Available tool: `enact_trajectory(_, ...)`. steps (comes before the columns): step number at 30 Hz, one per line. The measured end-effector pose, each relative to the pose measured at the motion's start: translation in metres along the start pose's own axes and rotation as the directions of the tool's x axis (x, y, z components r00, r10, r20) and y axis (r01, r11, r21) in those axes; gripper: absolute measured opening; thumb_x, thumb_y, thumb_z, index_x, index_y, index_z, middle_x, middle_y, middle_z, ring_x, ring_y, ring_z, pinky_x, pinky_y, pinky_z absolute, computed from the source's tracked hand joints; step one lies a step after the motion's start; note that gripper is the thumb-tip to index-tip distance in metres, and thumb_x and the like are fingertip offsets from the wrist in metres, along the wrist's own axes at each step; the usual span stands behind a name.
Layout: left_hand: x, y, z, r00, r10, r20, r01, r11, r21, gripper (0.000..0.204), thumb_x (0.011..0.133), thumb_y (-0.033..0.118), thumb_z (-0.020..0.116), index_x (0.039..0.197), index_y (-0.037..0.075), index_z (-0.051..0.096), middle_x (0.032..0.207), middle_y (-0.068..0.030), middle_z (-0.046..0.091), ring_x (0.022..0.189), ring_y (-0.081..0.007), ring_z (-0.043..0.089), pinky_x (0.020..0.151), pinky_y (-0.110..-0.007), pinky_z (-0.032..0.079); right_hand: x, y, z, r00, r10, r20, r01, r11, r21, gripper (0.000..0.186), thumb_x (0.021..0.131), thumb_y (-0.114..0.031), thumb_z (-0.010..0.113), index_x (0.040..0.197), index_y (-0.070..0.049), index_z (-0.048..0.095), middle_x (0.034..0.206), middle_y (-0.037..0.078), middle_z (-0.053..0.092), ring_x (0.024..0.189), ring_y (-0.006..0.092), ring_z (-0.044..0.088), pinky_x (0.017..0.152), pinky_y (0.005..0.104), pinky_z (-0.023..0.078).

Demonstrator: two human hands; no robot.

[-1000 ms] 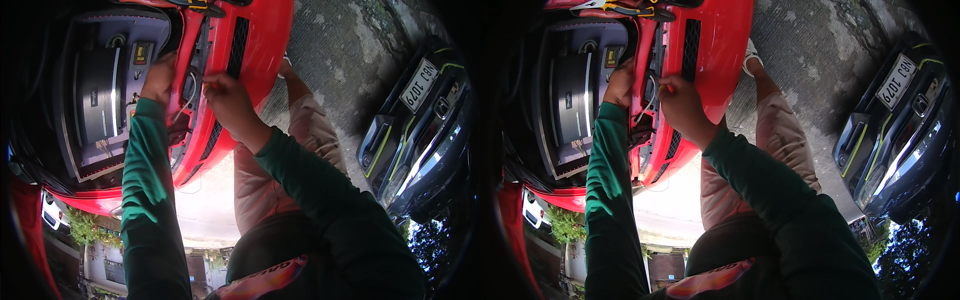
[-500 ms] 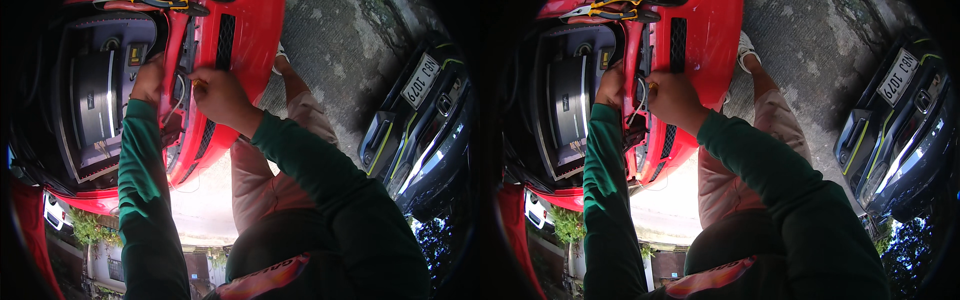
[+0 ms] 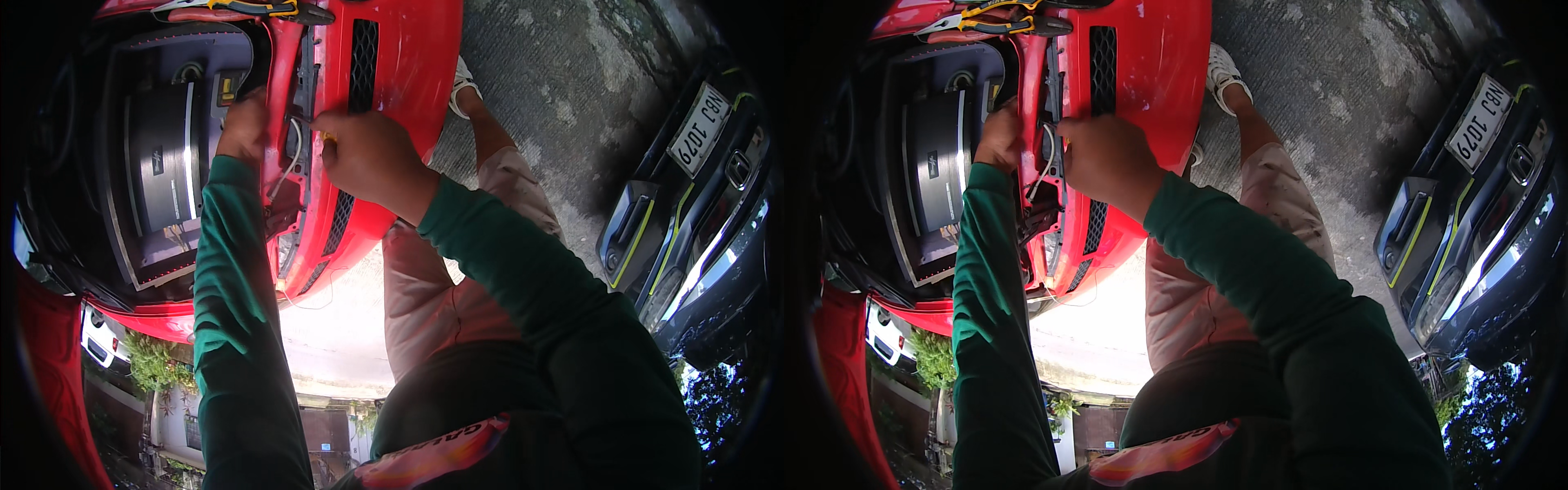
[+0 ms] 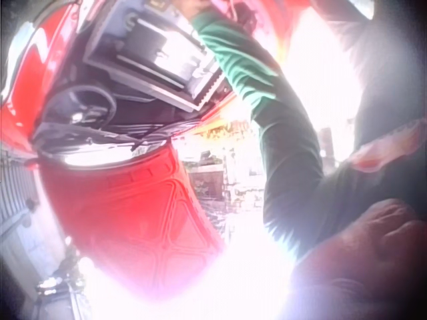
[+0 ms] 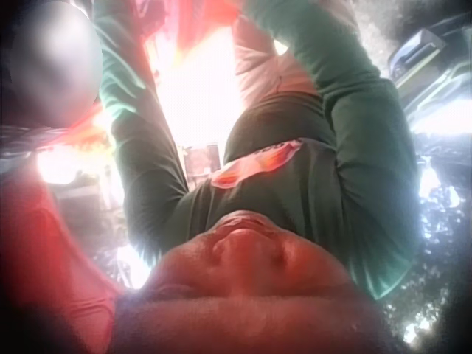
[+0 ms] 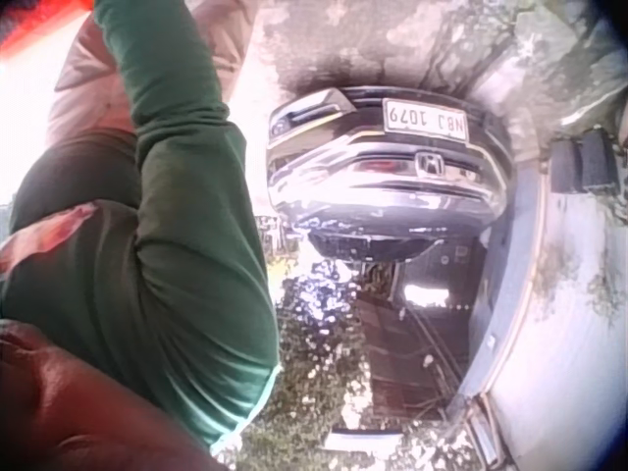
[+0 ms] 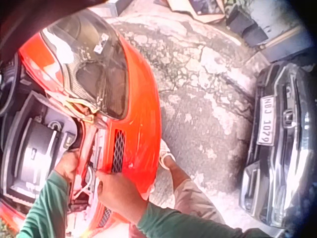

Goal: The person works on the front bumper area of a red car with the hood open. They use a screwdriver to adjust components and manipulate wires near the grille. Later, they use pliers to strip and cut wires, continuing to work on the electrical connections within the front assembly.

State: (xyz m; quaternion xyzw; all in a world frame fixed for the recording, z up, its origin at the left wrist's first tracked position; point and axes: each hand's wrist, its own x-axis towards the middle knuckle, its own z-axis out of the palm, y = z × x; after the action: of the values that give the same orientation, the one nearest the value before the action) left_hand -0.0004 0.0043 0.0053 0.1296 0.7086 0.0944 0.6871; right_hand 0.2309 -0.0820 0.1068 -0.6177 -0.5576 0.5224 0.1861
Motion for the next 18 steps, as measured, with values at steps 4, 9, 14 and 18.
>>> enact_trajectory(4,0.0,-0.003,0.002,1.0,0.024,0.003,-0.023,0.999,-0.028,0.035,0.111,0.017,0.045,0.132,0.004,0.069,0.112,-0.009,0.074,0.093,-0.0205,0.071,0.083,-0.036,0.058,-0.007,-0.006,0.007,1.0,-0.017,0.011,0.018,0.988,-0.153,0.033,0.087,-0.013,0.067,0.119,-0.01,0.073,0.08,0.018,0.073,0.075,0.0376,0.074,0.067,0.0513,0.059)
enact_trajectory(9,-0.008,0.001,0.009,0.999,0.05,-0.003,-0.051,0.998,-0.041,0.033,0.111,0.019,0.047,0.129,0.005,0.071,0.102,-0.0074,0.075,0.085,-0.0187,0.07,0.074,-0.033,0.057,-0.003,-0.004,0.021,1.0,-0.03,-0.002,0.029,0.986,-0.163,0.034,0.088,-0.012,0.067,0.121,-0.01,0.07,0.081,0.017,0.073,0.074,0.0367,0.074,0.065,0.0519,0.059)
enact_trajectory(14,0.012,-0.011,-0.013,0.986,0.079,0.146,-0.063,0.992,-0.109,0.034,0.11,0.015,0.05,0.136,0.004,0.069,0.123,-0.0092,0.075,0.104,-0.019,0.072,0.09,-0.033,0.059,0.006,-0.014,0.022,0.998,-0.02,0.054,0.032,0.973,-0.228,0.036,0.088,-0.009,0.066,0.123,-0.008,0.069,0.084,0.017,0.073,0.074,0.0372,0.074,0.067,0.0513,0.059)
enact_trajectory(18,0.01,-0.01,-0.004,0.998,0.038,0.041,-0.037,0.999,-0.027,0.032,0.109,0.018,0.05,0.128,0.004,0.071,0.106,-0.009,0.076,0.086,-0.0189,0.071,0.075,-0.037,0.058,-0.007,-0.012,0.02,0.999,-0.034,0.009,0.035,0.976,-0.216,0.039,0.088,-0.008,0.066,0.127,-0.009,0.068,0.087,0.017,0.073,0.076,0.0371,0.073,0.069,0.0503,0.06)
